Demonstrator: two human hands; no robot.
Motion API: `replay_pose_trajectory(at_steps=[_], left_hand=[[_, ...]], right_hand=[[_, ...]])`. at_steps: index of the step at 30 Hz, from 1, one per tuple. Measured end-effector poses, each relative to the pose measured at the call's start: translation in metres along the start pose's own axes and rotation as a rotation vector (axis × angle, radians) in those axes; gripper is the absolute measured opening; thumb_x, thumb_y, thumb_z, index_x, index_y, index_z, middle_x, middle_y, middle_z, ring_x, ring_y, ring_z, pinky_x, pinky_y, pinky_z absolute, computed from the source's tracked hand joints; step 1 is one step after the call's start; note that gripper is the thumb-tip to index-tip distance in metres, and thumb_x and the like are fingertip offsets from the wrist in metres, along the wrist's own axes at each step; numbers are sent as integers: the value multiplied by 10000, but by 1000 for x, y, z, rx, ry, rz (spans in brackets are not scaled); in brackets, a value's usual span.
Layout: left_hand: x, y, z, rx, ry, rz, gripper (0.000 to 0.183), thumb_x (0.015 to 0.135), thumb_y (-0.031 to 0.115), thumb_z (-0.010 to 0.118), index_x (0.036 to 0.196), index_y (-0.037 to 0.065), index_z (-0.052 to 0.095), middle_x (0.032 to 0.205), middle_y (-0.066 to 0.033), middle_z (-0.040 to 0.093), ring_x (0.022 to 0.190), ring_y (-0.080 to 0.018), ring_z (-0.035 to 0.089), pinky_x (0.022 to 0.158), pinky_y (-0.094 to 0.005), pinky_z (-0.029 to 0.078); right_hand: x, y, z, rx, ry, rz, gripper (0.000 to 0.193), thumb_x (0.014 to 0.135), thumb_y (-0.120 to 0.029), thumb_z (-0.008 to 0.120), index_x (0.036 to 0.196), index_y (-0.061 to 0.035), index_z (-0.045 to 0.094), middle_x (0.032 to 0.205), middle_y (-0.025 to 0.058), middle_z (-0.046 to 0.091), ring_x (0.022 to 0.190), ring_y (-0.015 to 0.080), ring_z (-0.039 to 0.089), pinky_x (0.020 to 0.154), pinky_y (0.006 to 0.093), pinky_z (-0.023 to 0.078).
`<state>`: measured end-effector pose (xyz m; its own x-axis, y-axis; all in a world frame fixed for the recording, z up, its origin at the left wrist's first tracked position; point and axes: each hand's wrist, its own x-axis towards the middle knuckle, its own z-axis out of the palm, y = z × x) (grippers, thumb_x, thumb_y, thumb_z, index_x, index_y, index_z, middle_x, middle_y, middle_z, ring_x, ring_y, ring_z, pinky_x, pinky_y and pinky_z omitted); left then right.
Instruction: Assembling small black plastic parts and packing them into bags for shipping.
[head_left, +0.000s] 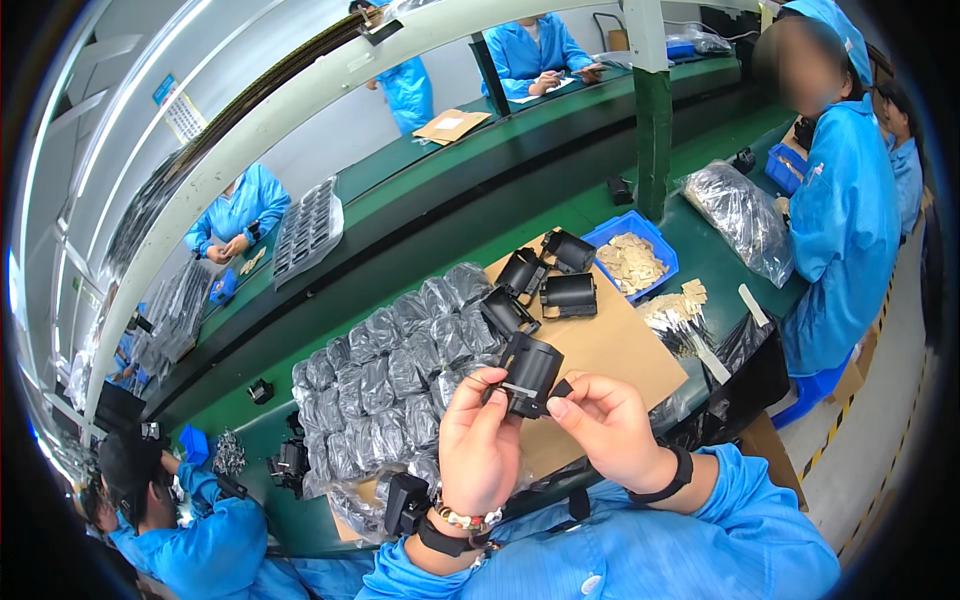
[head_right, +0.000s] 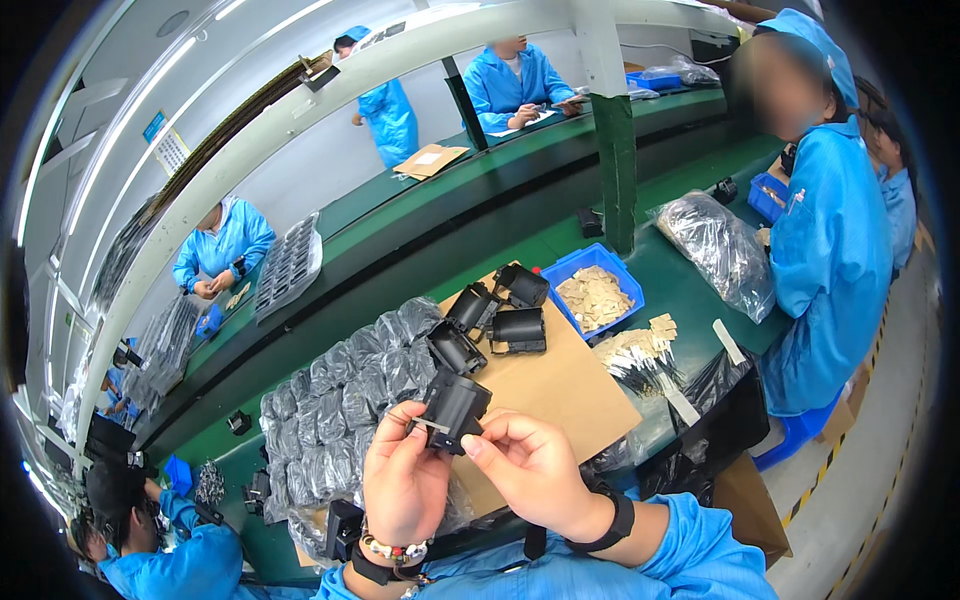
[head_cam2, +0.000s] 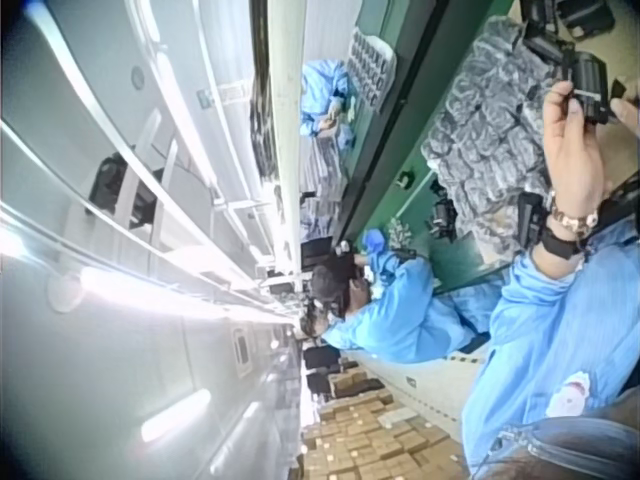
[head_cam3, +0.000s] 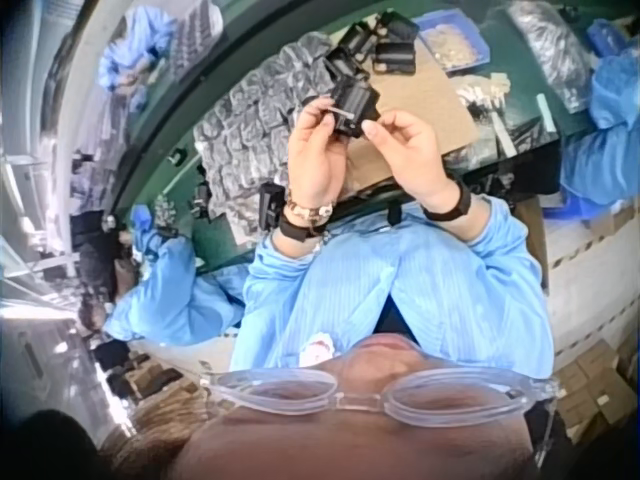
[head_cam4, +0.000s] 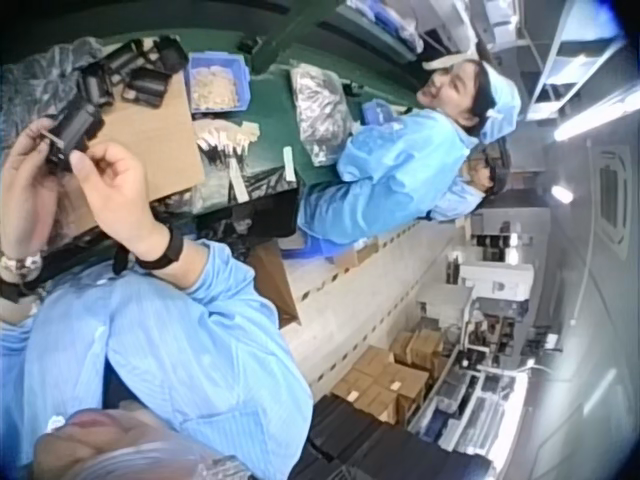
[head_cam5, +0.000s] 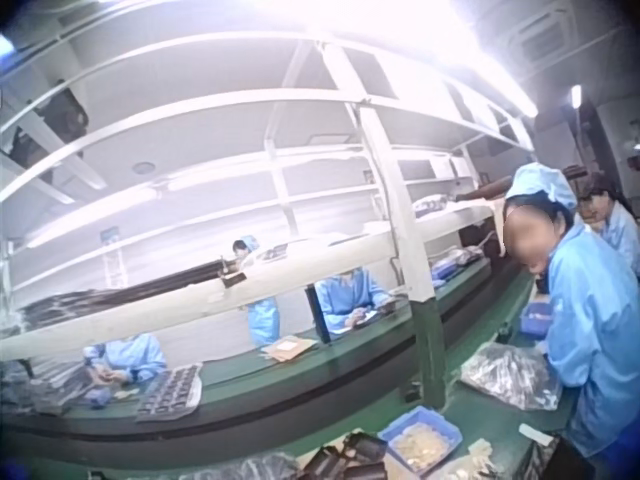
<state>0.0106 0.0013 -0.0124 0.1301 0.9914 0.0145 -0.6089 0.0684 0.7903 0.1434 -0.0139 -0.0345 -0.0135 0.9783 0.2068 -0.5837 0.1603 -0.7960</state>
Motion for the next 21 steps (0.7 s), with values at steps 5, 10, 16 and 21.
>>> replay_pose_trajectory(at_steps=[5,10,16,21], left_hand=[[-8,-1,-3,38,44,7,247,900,26,445,1145,14,474,1098,-150,576,1002,-246,572,879,-400,464],[-9,-2,-2,-50,58,72,365,878,-22,439,1242,-7,429,1140,-174,558,1032,-257,564,908,-409,455],[-13,-10,-1,81,-63,224,534,806,-131,517,1312,-70,359,1167,-166,526,1079,-206,528,932,-329,431],[-12,-13,-2,135,-1,219,554,790,-161,527,1311,-72,360,1157,-156,534,1070,-198,537,919,-311,443]], right_hand=[[0,3,1,-43,-30,-21,70,867,18,578,801,34,560,847,19,528,761,52,489,674,203,411],[0,7,0,-128,-40,35,79,861,3,596,789,32,585,779,-1,533,726,43,489,619,192,392],[-2,8,3,-138,0,6,86,861,-17,606,790,32,598,772,1,553,706,37,483,596,196,384],[-1,5,-2,-272,4,9,84,821,-35,653,776,24,613,727,25,577,668,57,499,588,215,393]])
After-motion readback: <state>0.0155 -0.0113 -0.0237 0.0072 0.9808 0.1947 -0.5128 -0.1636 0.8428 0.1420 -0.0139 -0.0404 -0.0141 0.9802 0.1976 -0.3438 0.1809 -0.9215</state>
